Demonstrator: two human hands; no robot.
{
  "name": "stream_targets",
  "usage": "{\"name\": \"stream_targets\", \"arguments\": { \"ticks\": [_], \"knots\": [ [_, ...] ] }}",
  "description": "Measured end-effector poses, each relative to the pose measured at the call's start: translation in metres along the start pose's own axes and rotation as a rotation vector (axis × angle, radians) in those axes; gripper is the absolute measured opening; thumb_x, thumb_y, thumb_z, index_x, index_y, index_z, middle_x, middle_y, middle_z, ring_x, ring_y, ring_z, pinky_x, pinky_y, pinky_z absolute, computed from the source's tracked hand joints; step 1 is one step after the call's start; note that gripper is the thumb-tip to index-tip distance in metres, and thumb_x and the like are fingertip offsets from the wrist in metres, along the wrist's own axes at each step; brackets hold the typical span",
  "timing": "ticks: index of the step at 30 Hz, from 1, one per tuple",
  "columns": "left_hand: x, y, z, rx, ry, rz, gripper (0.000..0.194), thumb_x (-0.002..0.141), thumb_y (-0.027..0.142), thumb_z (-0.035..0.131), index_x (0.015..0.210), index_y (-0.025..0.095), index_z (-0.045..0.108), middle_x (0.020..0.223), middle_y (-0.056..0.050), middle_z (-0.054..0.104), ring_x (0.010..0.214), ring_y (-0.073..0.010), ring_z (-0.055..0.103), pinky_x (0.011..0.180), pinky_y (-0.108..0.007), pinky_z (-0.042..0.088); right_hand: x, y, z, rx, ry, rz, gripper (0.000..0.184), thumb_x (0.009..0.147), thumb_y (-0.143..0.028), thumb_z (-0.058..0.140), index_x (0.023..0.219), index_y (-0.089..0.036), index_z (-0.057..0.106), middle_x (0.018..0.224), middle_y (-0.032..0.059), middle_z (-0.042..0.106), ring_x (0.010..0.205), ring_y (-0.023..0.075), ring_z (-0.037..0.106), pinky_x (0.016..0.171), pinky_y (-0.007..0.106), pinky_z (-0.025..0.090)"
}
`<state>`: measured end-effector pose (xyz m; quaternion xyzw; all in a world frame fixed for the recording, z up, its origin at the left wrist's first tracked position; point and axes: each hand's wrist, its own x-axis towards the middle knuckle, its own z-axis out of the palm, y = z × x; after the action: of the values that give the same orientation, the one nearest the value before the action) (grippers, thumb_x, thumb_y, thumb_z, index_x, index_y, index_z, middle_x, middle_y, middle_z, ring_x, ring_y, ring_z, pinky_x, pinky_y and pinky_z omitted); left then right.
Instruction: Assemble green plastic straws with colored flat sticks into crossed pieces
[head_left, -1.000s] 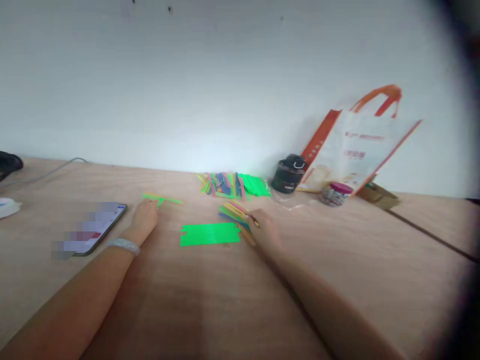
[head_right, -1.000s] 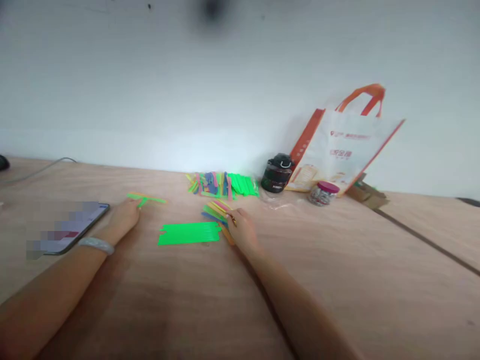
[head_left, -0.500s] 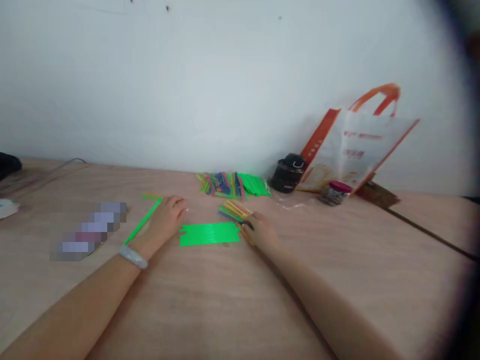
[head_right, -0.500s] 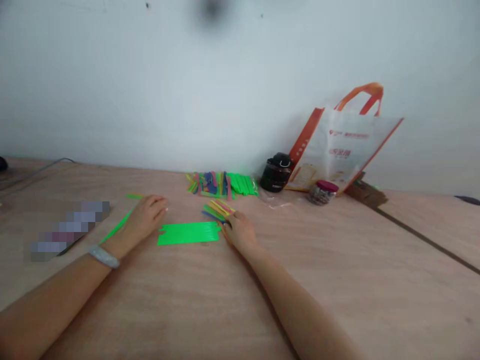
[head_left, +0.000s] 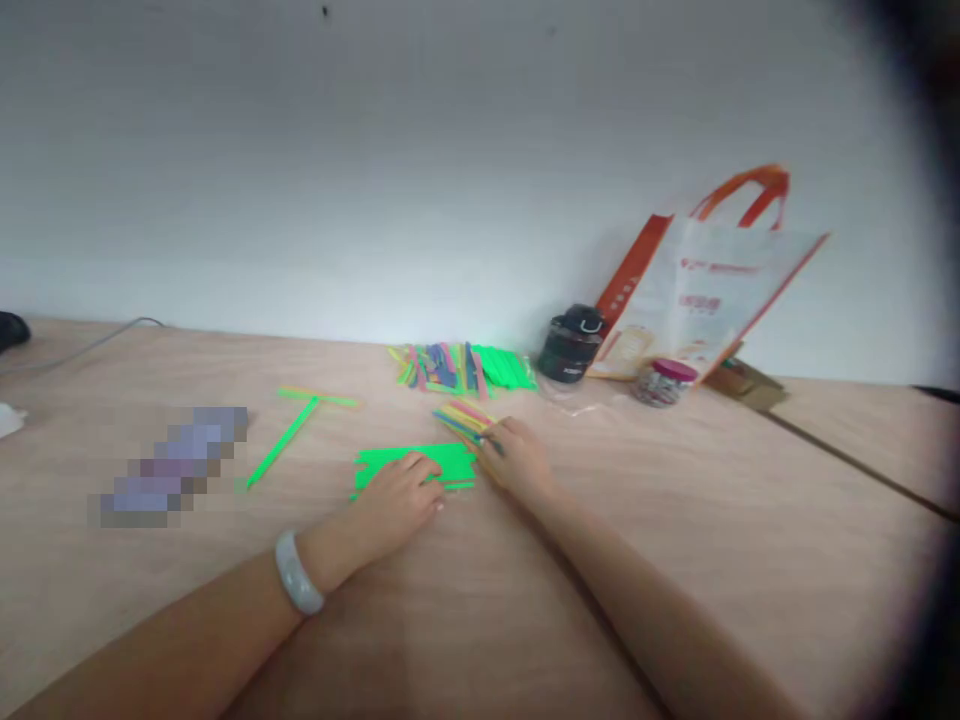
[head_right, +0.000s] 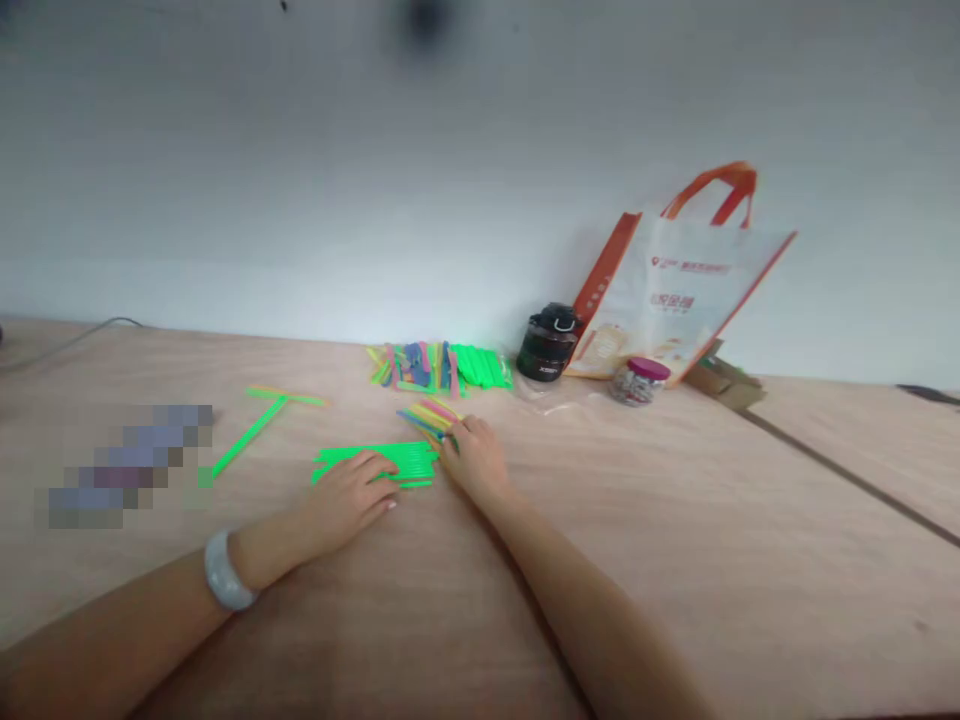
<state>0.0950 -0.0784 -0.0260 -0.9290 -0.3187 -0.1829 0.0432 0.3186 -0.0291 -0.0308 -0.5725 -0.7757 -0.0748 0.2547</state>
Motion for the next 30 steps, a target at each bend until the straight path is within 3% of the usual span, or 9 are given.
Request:
{"name": "stream_targets", "arguments": {
  "ticks": [4,8,12,17,22,26,30],
  "knots": [
    [0.005,0.002,0.007,-0.002,-0.014,-0.034,0.019,0.088,0.03,0.049,0.097,0.017,0.06,0.091,-0.006,0.057,0.091,-0.021,0.05,0.076,-0.035,0.044,0.0,-0.007,-0.002,0.12,0.033,0.021,0.022,0.083,-0.024,0.046,0.092,-0.017,0.065,0.088,0.0081,0.064,0.084,0.0186,0.056,0.077,0.03,0.043],
    [0.01,0.006,0.013,0.031,-0.019,-0.044,0.018,0.09,0.025,0.044,0.092,0.017,0.06,0.089,-0.007,0.056,0.089,-0.0212,0.051,0.077,-0.035,0.044,-0.001,-0.017,-0.001,0.315,0.054,0.005,0.026,0.083,-0.024,0.045,0.099,-0.02,0.064,0.097,0.0074,0.065,0.092,0.0192,0.057,0.082,0.032,0.044],
    [0.01,0.003,0.01,0.009,0.047,-0.114,0.017,0.09,0.022,0.042,0.09,0.016,0.058,0.089,-0.007,0.057,0.089,-0.0215,0.051,0.078,-0.037,0.045,-0.002,-0.027,0.001,0.506,0.084,0.071,0.027,0.081,-0.023,0.044,0.095,-0.021,0.067,0.098,0.0062,0.067,0.092,0.02,0.059,0.081,0.034,0.046],
    [0.005,-0.009,0.006,-0.059,0.187,-0.188,0.023,0.092,0.021,0.035,0.106,0.018,0.054,0.094,-0.006,0.056,0.087,-0.0188,0.053,0.078,-0.036,0.046,-0.005,-0.038,0.001,0.774,-0.015,0.186,0.026,0.08,-0.029,0.045,0.085,-0.018,0.068,0.072,0.003,0.066,0.062,0.0159,0.059,0.056,0.028,0.047],
    [0.003,-0.014,0.008,-0.063,0.188,-0.184,0.034,0.091,0.017,0.038,0.124,0.02,0.046,0.095,-0.006,0.054,0.086,-0.0177,0.053,0.075,-0.032,0.048,-0.009,-0.049,-0.001,1.001,-0.148,0.325,0.027,0.079,-0.032,0.046,0.088,-0.017,0.066,0.055,-0.0015,0.057,0.044,0.0107,0.047,0.041,0.022,0.041],
    [0.002,-0.012,0.008,-0.068,0.188,-0.188,0.036,0.089,0.014,0.041,0.124,0.019,0.047,0.097,-0.007,0.054,0.086,-0.0172,0.053,0.076,-0.031,0.049,-0.011,-0.054,0.0,1.064,-0.162,0.387,0.026,0.077,-0.032,0.048,0.089,-0.017,0.065,0.058,-0.0009,0.056,0.047,0.011,0.048,0.04,0.022,0.042],
    [0.001,-0.012,0.008,-0.06,0.174,-0.192,0.036,0.088,0.013,0.041,0.124,0.02,0.047,0.098,-0.006,0.054,0.086,-0.0171,0.053,0.076,-0.031,0.049,-0.013,-0.054,0.005,0.986,-0.148,0.342,0.028,0.079,-0.034,0.046,0.089,-0.018,0.066,0.061,-0.0001,0.059,0.049,0.0121,0.051,0.043,0.023,0.043]
  ]
}}
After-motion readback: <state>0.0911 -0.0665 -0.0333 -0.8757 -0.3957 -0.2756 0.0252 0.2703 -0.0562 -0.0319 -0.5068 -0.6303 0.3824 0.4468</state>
